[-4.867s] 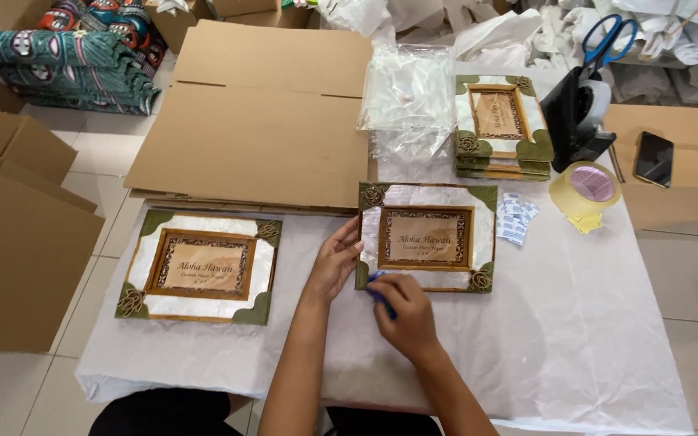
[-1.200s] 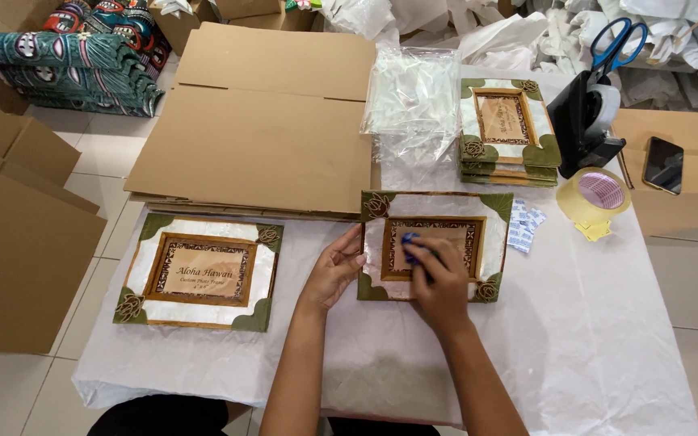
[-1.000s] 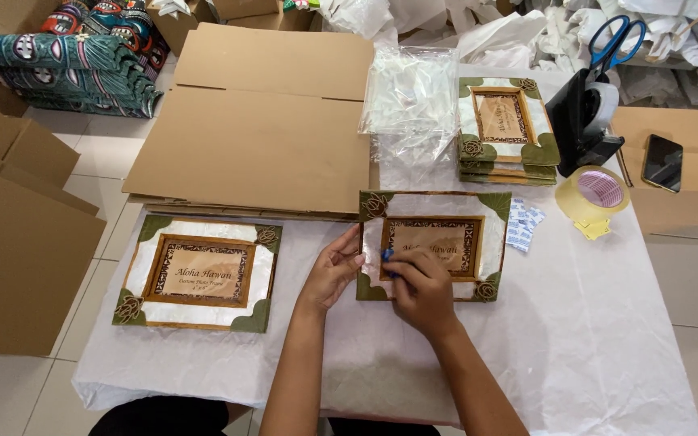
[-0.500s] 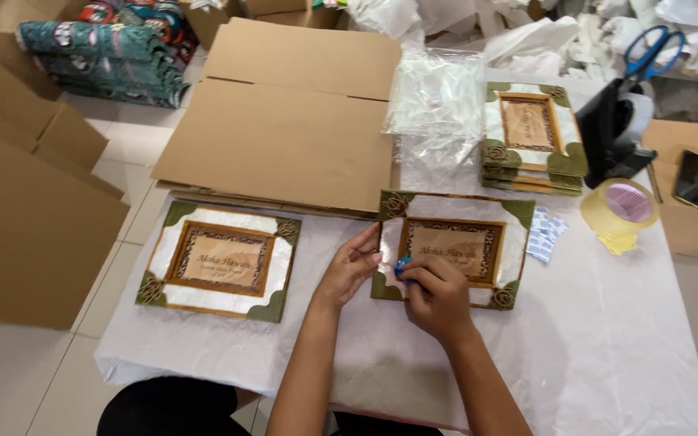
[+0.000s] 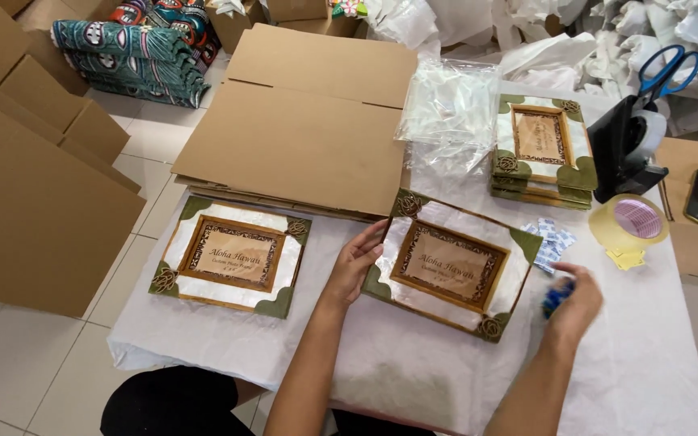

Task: Cleaning the decorative borders and glass of photo frames using a small cloth to remove dust or residue.

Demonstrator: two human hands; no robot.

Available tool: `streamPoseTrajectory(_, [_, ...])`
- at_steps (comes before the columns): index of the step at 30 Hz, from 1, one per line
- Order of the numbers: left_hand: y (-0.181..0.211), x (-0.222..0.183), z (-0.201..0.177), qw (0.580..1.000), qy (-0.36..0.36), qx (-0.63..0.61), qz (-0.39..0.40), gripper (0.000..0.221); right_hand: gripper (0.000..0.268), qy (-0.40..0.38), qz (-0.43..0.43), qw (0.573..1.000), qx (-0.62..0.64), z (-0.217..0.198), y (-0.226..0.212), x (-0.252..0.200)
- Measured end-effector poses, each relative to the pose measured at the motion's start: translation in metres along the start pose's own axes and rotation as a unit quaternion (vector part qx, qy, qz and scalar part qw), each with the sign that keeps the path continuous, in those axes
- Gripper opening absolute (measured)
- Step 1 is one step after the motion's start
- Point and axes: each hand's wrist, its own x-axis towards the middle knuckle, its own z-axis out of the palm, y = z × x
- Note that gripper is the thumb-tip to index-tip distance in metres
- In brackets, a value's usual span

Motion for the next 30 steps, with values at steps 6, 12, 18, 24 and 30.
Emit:
streamPoseTrajectory(6, [0.006,-0.003,-0.004,1.0,0.01,0.008,-0.006,0.057,0.019,-0.244,0.012,0.963,0.113,0.01,-0.005,-0.034])
streamPoseTrajectory(12, [0.042,-0.051,0.027,0.947,-0.014,-0.319,0.017,0.057,0.028,-0.247,0.041,0.942,0.223,0.043,0.028,-0.02])
streamPoseTrajectory(18, [0.011,-0.103,0.052,0.911,0.253,-0.316,0.081,0.066,0.022,-0.389,0.057,0.89,0.231,0.09,0.067,-0.056])
streamPoseTrajectory(24, [0.042,-0.124,0.004,0.854,0.373,-0.348,0.099,0.053,0.053,-0.488,-0.025,0.841,0.232,0.1,0.052,-0.086])
streamPoseTrajectory(30, [0.19,-0.159,0.026,0.806,0.535,-0.248,0.054,0.105,0.051,-0.379,-0.117,0.902,0.171,0.102,0.039,-0.093])
